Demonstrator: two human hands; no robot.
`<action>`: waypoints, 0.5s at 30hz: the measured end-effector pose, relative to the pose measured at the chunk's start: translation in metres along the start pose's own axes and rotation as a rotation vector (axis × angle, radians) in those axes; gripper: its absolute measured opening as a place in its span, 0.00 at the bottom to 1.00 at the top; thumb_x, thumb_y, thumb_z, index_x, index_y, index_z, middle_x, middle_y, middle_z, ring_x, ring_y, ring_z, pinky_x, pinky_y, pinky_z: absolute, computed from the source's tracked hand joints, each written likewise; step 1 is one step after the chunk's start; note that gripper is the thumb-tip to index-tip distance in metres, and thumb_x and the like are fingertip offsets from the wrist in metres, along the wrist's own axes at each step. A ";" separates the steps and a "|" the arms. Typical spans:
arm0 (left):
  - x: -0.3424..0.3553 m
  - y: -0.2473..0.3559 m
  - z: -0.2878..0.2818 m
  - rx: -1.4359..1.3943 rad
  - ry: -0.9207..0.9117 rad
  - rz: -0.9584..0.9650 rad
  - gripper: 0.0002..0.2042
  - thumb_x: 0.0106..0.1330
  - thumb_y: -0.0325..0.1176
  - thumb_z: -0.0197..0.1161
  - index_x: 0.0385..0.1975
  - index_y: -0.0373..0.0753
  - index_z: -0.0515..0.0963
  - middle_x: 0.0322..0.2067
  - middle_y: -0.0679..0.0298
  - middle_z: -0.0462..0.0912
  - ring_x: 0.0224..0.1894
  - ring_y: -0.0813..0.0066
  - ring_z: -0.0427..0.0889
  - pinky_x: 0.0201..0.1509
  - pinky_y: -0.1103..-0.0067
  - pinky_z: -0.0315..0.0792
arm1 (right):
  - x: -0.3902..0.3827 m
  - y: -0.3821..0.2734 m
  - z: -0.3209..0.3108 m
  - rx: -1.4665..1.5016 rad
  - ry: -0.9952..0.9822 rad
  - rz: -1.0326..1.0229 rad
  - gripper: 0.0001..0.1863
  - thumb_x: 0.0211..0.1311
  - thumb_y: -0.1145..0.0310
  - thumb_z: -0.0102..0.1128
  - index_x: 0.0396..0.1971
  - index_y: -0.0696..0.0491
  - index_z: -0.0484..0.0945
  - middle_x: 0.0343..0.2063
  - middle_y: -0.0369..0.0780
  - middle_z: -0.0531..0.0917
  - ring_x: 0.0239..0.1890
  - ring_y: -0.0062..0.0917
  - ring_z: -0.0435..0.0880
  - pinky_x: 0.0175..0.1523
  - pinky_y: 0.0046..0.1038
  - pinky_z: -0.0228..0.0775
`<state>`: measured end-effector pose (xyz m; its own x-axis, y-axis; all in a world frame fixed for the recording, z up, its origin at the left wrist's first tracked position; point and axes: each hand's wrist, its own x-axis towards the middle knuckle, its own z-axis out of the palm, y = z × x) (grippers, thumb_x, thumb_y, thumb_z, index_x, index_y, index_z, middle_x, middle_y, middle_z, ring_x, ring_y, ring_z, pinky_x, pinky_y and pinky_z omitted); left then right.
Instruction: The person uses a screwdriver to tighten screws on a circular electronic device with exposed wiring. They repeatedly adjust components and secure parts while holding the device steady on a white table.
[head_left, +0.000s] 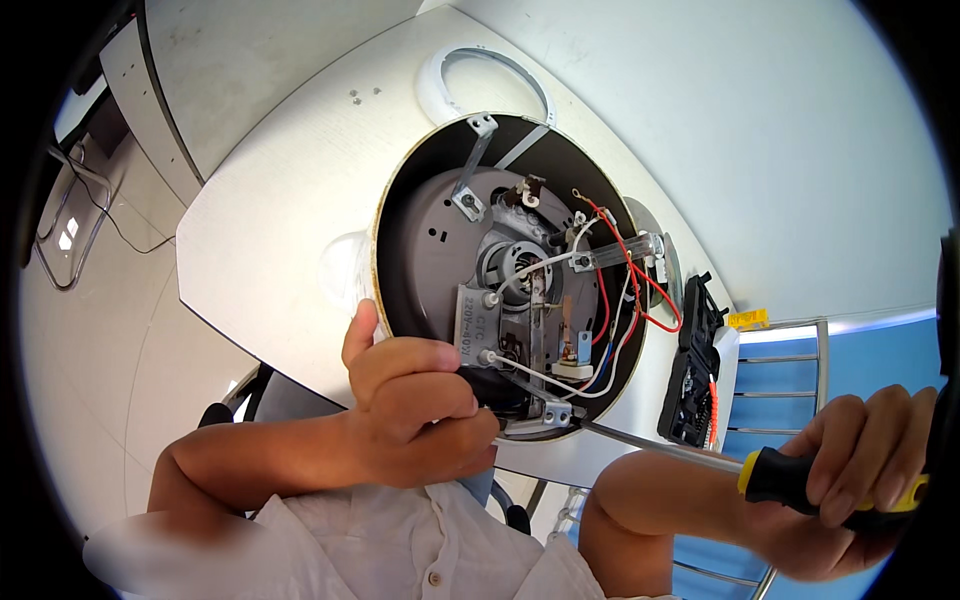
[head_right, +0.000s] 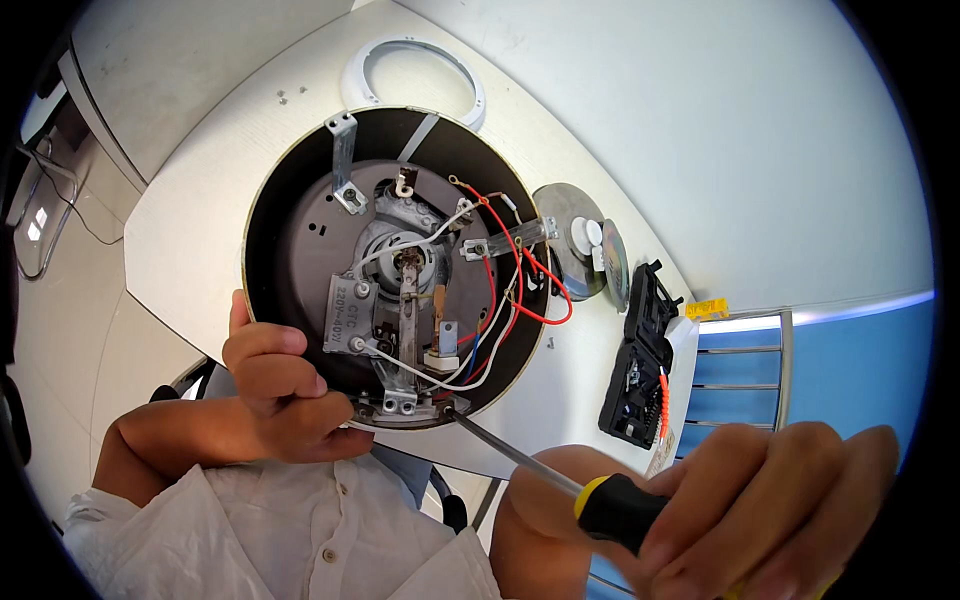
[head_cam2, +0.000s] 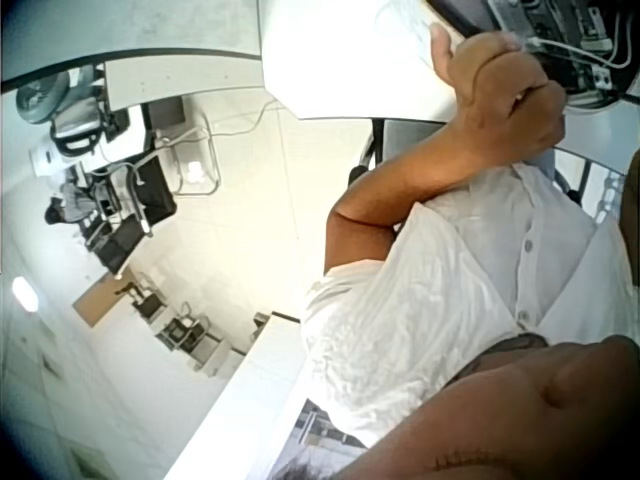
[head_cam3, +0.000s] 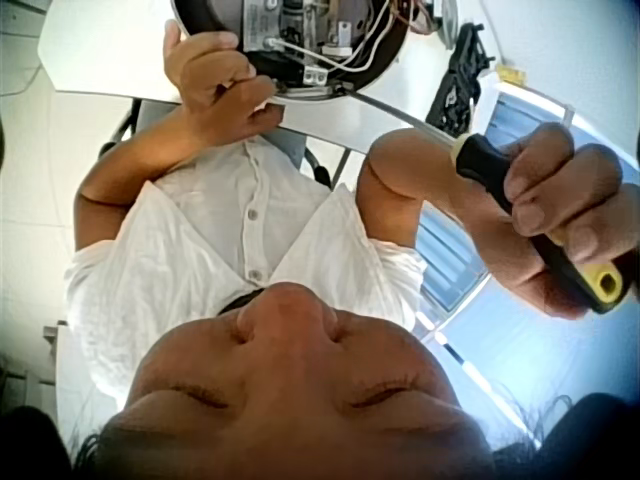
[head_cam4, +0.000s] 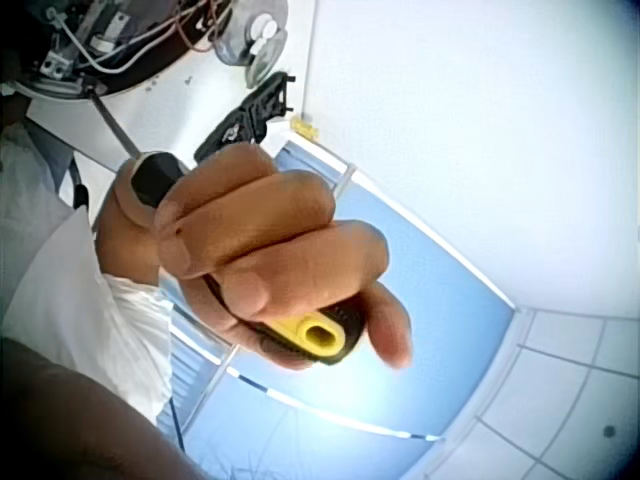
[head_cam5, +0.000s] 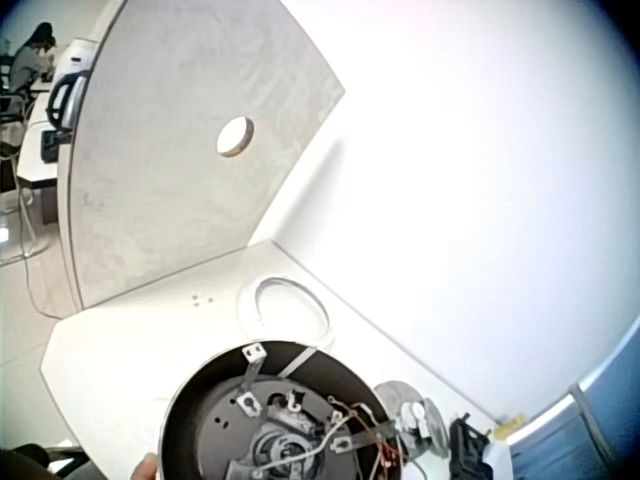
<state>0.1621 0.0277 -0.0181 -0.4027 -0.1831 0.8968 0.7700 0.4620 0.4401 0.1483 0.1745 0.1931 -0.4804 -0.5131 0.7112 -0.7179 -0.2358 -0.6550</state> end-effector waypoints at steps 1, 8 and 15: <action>0.000 0.000 -0.001 -0.002 -0.005 -0.005 0.09 0.32 0.32 0.62 0.18 0.51 0.71 0.27 0.72 0.65 0.37 0.70 0.69 0.65 0.59 0.42 | 0.007 0.002 -0.016 0.187 -0.166 0.078 0.13 0.57 0.74 0.52 0.40 0.61 0.63 0.28 0.39 0.65 0.23 0.19 0.66 0.27 0.19 0.60; 0.000 0.000 -0.001 0.007 -0.008 -0.001 0.09 0.33 0.33 0.62 0.18 0.52 0.72 0.28 0.72 0.65 0.37 0.70 0.70 0.65 0.59 0.42 | 0.032 0.013 -0.070 0.870 -0.511 0.565 0.09 0.60 0.72 0.51 0.40 0.52 0.67 0.36 0.42 0.75 0.43 0.42 0.75 0.45 0.35 0.75; -0.002 0.000 0.000 0.011 0.017 -0.006 0.09 0.34 0.34 0.62 0.18 0.52 0.72 0.28 0.72 0.65 0.38 0.70 0.69 0.65 0.58 0.42 | 0.005 0.006 -0.021 0.215 -0.008 0.151 0.15 0.60 0.71 0.52 0.44 0.61 0.63 0.26 0.38 0.69 0.17 0.20 0.69 0.22 0.22 0.67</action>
<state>0.1624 0.0282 -0.0202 -0.3989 -0.2001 0.8949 0.7624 0.4700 0.4449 0.1306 0.1883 0.1978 -0.5695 -0.5625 0.5994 -0.5138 -0.3256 -0.7937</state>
